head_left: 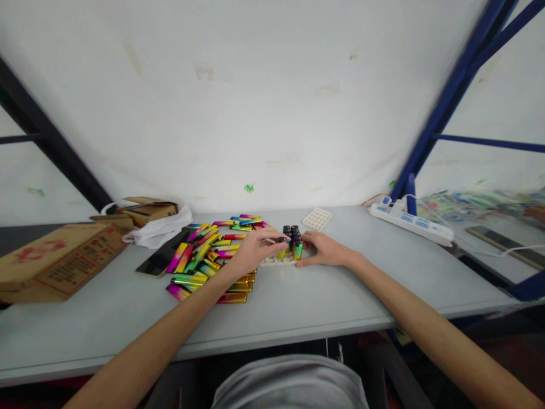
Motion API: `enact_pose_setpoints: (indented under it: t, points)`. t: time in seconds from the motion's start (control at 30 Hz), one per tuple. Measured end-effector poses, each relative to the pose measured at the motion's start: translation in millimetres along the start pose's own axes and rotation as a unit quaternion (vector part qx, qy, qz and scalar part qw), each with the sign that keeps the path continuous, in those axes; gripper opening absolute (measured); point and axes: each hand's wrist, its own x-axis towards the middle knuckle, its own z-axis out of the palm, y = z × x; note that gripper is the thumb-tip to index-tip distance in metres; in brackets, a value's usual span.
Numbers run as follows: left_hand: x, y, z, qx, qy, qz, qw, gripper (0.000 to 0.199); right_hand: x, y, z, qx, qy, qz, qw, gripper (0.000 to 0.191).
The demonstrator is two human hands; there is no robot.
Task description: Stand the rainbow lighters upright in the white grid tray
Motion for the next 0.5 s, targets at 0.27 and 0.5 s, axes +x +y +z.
enact_pose_setpoints:
  t: [0.27, 0.5]
  points:
    - [0.3, -7.8, 5.4, 0.083, 0.019, 0.020, 0.996, 0.026, 0.4, -0.8, -0.6, -0.001, -0.002, 0.000, 1.000, 0.060]
    - [4.2, -3.7, 13.7, 0.066, 0.029, 0.007, 0.997, 0.027, 0.2, -0.9, -0.4, 0.002, -0.002, 0.002, 1.000, 0.059]
